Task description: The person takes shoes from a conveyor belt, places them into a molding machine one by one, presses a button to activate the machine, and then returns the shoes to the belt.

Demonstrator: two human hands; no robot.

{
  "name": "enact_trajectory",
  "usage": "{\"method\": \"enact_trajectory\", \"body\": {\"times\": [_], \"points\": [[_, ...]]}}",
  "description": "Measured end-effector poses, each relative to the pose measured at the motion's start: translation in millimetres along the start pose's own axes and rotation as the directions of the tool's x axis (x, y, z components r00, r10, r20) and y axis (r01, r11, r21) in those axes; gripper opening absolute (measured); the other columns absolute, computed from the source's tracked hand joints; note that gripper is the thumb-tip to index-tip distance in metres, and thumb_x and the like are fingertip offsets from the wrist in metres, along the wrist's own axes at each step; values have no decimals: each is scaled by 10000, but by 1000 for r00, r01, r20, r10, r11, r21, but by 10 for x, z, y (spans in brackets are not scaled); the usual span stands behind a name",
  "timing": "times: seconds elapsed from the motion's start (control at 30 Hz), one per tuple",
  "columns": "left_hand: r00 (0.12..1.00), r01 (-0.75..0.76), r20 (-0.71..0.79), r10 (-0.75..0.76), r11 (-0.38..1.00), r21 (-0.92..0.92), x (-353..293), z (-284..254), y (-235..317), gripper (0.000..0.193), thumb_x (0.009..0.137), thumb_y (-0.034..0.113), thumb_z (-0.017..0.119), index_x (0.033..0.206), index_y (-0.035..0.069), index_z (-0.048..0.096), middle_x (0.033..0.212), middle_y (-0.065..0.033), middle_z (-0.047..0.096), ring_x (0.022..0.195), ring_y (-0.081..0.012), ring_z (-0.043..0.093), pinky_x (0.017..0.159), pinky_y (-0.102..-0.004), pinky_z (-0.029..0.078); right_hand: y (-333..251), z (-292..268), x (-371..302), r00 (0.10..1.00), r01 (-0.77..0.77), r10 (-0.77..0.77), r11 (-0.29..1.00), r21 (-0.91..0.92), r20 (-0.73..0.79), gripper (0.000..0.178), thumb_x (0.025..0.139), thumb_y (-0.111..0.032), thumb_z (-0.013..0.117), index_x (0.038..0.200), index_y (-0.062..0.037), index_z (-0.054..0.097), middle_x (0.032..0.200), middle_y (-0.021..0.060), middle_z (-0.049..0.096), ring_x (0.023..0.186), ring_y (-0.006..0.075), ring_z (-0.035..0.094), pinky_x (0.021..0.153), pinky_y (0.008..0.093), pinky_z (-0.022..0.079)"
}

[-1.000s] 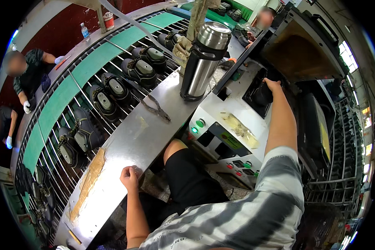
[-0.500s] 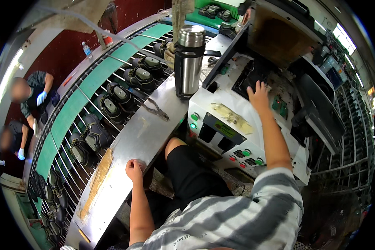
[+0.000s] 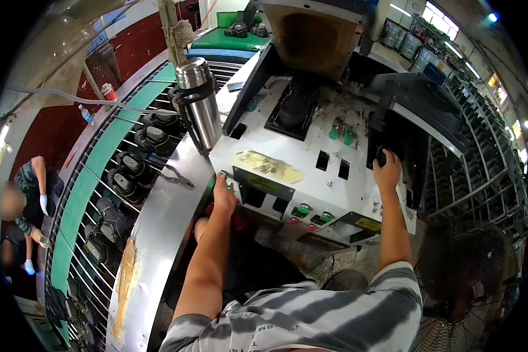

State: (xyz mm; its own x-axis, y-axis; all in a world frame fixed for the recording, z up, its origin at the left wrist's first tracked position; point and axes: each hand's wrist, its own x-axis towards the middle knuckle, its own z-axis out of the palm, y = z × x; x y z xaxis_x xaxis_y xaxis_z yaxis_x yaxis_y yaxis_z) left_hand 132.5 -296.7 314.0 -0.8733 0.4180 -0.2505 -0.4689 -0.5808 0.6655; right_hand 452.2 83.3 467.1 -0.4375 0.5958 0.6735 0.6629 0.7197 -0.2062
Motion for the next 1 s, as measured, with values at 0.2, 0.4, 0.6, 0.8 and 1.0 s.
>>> {"method": "enact_trajectory", "body": {"times": [0.2, 0.4, 0.6, 0.8, 1.0], "points": [[998, -46, -12, 58, 894, 445, -250, -903, 334, 399, 983, 248, 494, 1261, -31, 551, 1189, -173, 639, 1085, -253, 625, 938, -356, 491, 486, 128, 825, 866, -405, 461, 874, -268, 192, 872, 744, -532, 695, 1454, -140, 375, 1398, 203, 448, 1292, 385, 429, 1051, 477, 379], [711, -251, -364, 601, 702, 667, -1059, -2369, 1125, 160, 896, 123, 567, 818, 2, 636, 642, -20, 560, 534, -97, 501, 510, -226, 414, 302, 232, 1303, 576, -604, 757, 648, -464, 307, 981, 702, -595, 686, 1507, -234, 257, 1484, 180, 349, 1353, 359, 367, 1092, 492, 296], [659, -112, -254, 707, 427, 897, -1406, -2806, 966, 206, 864, 161, 588, 790, -20, 655, 624, -64, 627, 575, -139, 596, 565, -286, 471, 258, 227, 1078, 698, -620, 698, 699, -357, 156, 881, 721, -592, 684, 1415, -151, 368, 1365, 209, 494, 1276, 369, 473, 1029, 507, 390], [614, -79, -278, 739, 408, 910, -1501, -2566, 1018, 189, 840, 192, 613, 827, 18, 685, 699, -108, 660, 656, -193, 640, 644, -320, 495, -152, -197, 318, 850, -448, 389, 888, -100, -355, 861, 668, -459, 786, 1308, 16, 460, 1203, 241, 599, 1090, 419, 584, 909, 519, 484], [728, -41, -266, 632, 427, 903, -1666, -2284, 1098, 195, 800, 178, 609, 864, 23, 710, 776, -167, 688, 742, -267, 679, 712, -352, 529, -136, -259, -552, 851, -297, 380, 917, 265, -362, 663, 630, -256, 885, 1086, 113, 578, 1123, 249, 624, 940, 363, 647, 789, 460, 527]]}}
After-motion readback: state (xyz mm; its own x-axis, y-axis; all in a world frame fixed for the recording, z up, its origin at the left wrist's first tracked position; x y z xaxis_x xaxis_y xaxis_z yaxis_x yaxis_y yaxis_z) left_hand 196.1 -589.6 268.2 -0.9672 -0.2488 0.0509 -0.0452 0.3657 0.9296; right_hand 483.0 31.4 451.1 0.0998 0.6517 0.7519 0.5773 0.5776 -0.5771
